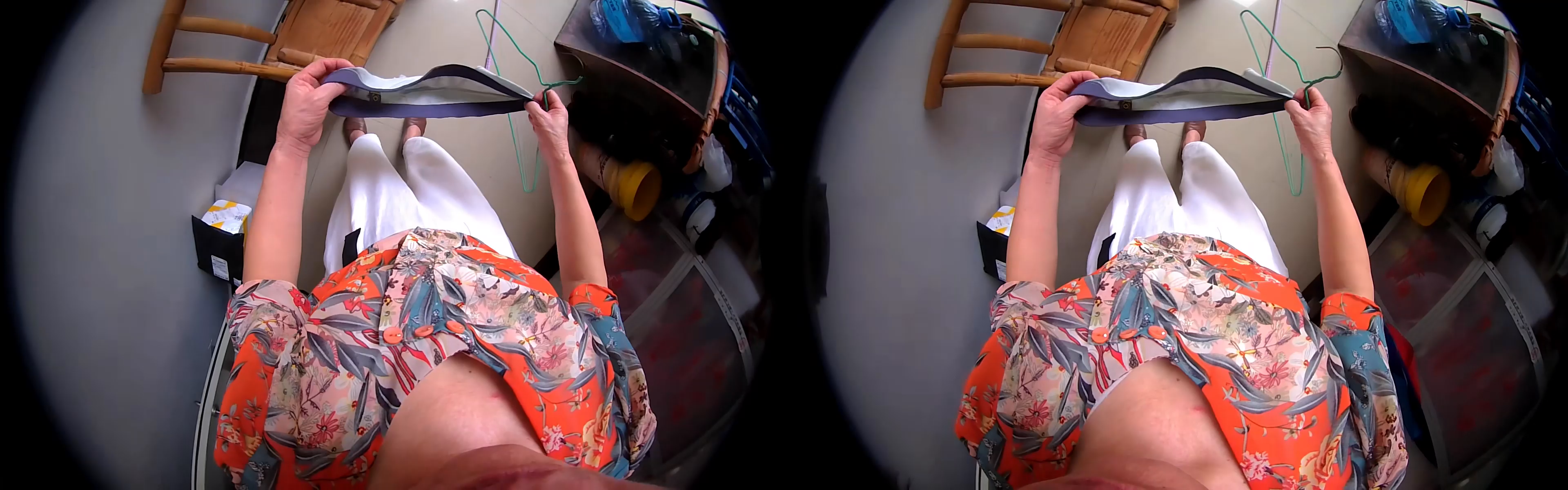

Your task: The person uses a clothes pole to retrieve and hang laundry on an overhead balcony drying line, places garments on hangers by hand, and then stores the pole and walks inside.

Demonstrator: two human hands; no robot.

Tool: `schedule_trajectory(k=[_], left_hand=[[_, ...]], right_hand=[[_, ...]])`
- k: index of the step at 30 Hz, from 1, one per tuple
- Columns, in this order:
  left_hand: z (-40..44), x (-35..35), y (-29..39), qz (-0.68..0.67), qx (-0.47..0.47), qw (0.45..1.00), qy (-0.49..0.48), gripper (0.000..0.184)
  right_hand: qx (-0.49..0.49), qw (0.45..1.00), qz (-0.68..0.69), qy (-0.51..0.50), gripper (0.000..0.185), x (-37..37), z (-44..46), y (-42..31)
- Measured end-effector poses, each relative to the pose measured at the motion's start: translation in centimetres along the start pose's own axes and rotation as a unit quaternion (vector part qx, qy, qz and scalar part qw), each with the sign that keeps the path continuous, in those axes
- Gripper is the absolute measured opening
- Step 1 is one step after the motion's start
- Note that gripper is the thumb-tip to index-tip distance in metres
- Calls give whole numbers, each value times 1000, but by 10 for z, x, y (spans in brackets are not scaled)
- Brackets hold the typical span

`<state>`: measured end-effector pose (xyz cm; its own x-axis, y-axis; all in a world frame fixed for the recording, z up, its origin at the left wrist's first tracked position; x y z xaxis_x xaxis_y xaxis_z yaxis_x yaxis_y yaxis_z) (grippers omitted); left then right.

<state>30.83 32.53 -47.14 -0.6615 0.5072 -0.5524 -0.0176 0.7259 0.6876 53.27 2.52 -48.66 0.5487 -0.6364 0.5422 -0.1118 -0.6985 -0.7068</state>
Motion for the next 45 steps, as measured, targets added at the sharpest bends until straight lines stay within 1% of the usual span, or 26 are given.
schedule_trajectory(k=[1, 2, 4, 5, 8, 9, 12, 13, 16, 20, 21, 26, 28, 29, 30, 31, 32, 33, 36, 37, 38, 40, 41, 43, 44, 45], left_hand=[[0, -3, 0, -23, 4, 1000, 7, 18], [0, -8, 4, -9, -12, 1000, 16, 18], [-1, -19, 11, 20, -44, 998, 36, 18], [2, -24, 11, 51, -45, 997, 27, 18], [2, -54, 12, 127, -57, 990, 7, 19], [4, -57, 9, 142, -43, 989, -2, 18], [9, -65, 8, 190, -65, 980, 0, 21], [11, -65, 9, 204, -73, 976, -1, 22], [19, -62, 13, 223, -102, 969, -3, 23], [33, -70, 23, 215, -138, 967, -15, 22], [36, -73, 26, 213, -139, 967, -19, 22], [52, -87, 35, 176, -128, 975, -52, 21], [56, -90, 37, 152, -94, 982, -61, 20], [58, -97, 36, 128, -68, 987, -69, 20], [59, -105, 35, 104, -40, 991, -77, 19], [59, -116, 33, 100, -18, 991, -89, 19], [59, -127, 32, 95, 0, 990, -108, 20], [60, -138, 31, 89, 18, 988, -126, 21], [63, -164, 32, 52, 56, 981, -177, 23], [64, -171, 34, 36, 66, 979, -191, 23], [62, -178, 39, 17, 64, 981, -184, 23], [57, -194, 52, -22, 62, 983, -170, 23], [59, -196, 62, -72, 48, 982, -171, 23], [72, -184, 68, -110, 81, 970, -199, 22], [75, -180, 72, -126, 95, 964, -212, 22], [74, -177, 81, -114, 60, 980, -150, 19]], right_hand=[[-2, 1000, -9, -3, 13, -4, -2, 4], [-4, 1000, -18, -6, 18, -8, -3, 10], [7, 999, -41, -19, 20, -15, -1, 23], [8, 999, -50, -20, 23, -16, -3, 26], [23, 989, -144, 23, 30, -8, -1, 27], [55, 989, -134, 21, 30, -8, 4, 27], [73, 986, -149, 17, 30, 2, 6, 3], [119, 979, -160, 49, 28, 3, 14, 3], [112, 978, -177, 25, 25, 9, 13, -21], [127, 991, 36, 14, 24, 24, 5, -54], [108, 985, 123, -48, 23, 27, 5, -57], [163, 965, 204, -10, 22, 28, 4, -99], [169, 951, 260, -13, 23, 32, 2, -122], [189, 931, 314, -14, 28, 34, 0, -135], [192, 921, 339, -1, 23, 38, 1, -146], [196, 910, 364, 11, 26, 44, 2, -156], [201, 899, 389, 24, 33, 50, 4, -161], [223, 880, 419, 5, 34, 54, 10, -162], [237, 864, 445, -2, 29, 60, 19, -161], [196, 883, 425, 39, 26, 60, 16, -158], [209, 883, 417, 46, 28, 59, 21, -148], [223, 874, 431, 26, 25, 56, 22, -137], [214, 881, 422, 8, 28, 56, 23, -128], [206, 908, 365, 6, 32, 55, 21, -118], [210, 914, 347, 8, 31, 55, 19, -114], [219, 920, 325, 11, 30, 57, 17, -113]])
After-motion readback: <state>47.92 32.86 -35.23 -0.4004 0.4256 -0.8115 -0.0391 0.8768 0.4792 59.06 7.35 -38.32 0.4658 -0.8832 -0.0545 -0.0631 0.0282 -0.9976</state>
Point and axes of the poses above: each hand's wrist, its own z-axis towards the middle knuckle, its own x-axis out of the back of the hand, y = z × x, the point moved 5 cm from there along z, towards the middle knuckle, and after that the axes turned 14 degrees about -z, right-handed, at the moved point
